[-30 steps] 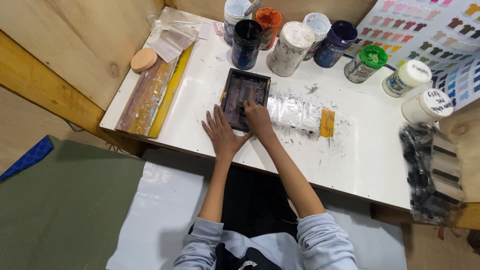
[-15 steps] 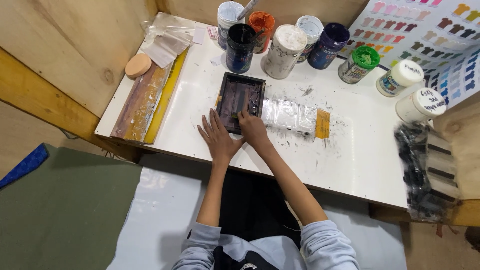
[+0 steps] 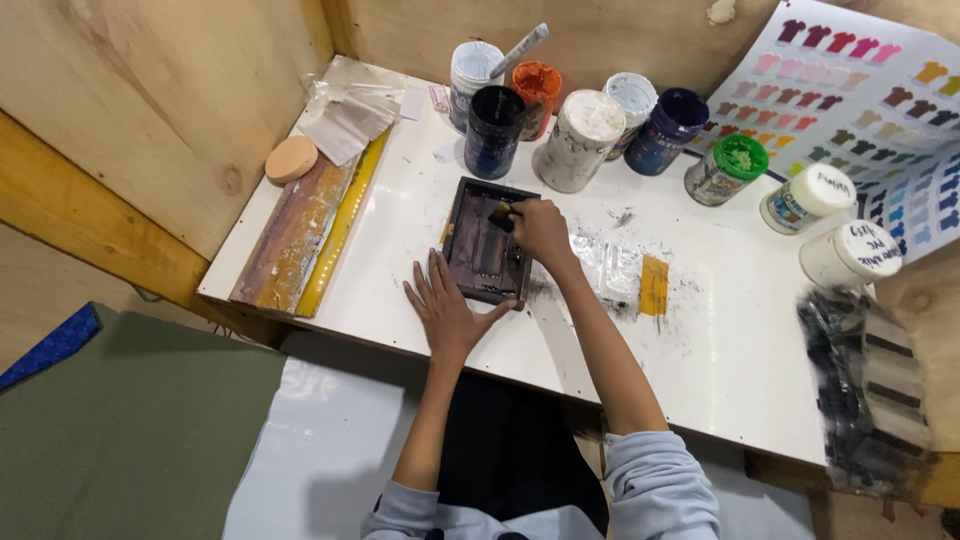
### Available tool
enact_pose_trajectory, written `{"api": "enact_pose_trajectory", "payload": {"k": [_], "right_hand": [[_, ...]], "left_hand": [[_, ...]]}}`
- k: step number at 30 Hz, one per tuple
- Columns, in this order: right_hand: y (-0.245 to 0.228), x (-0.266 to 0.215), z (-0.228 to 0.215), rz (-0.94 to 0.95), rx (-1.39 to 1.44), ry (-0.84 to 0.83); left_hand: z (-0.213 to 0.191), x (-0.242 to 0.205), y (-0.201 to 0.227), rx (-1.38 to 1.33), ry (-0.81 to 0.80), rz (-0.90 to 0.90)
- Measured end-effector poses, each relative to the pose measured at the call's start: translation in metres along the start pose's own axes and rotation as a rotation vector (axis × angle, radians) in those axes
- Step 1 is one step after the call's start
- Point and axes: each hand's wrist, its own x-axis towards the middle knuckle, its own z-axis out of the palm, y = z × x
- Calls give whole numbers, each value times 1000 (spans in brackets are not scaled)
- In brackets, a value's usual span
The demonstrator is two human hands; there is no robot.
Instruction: The person prepares a screen printing setup by moving a plastic-wrapped screen aside, then scoops black ink from a container into a tray using a spatula. They spread the ink evenly across the tray and use a squeegee to pull the ink through the screen onto the surface below.
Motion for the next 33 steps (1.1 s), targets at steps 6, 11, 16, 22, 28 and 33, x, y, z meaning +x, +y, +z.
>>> {"api": "enact_pose_trajectory", "payload": {"k": [6,11,16,22,28,33], "right_hand": [[-3,23,9,-44,-90,57],[20,28,53,-185,-288,115],[12,12,64,-221,-337,94],[-7,-19,50,-257,-423,16],[-32,-51,28,-326,-449,-7],[-26,-66,43,-322,-448,-77]], "left_hand": [[-1,1,2,30,-34,-29],[1,3,1,26,-24,-30],[2,3,1,27,-7,-27],[1,3,3,29,3,-26],[3,2,3,30,31,-14],[8,2,-1,89,36,-11]]}}
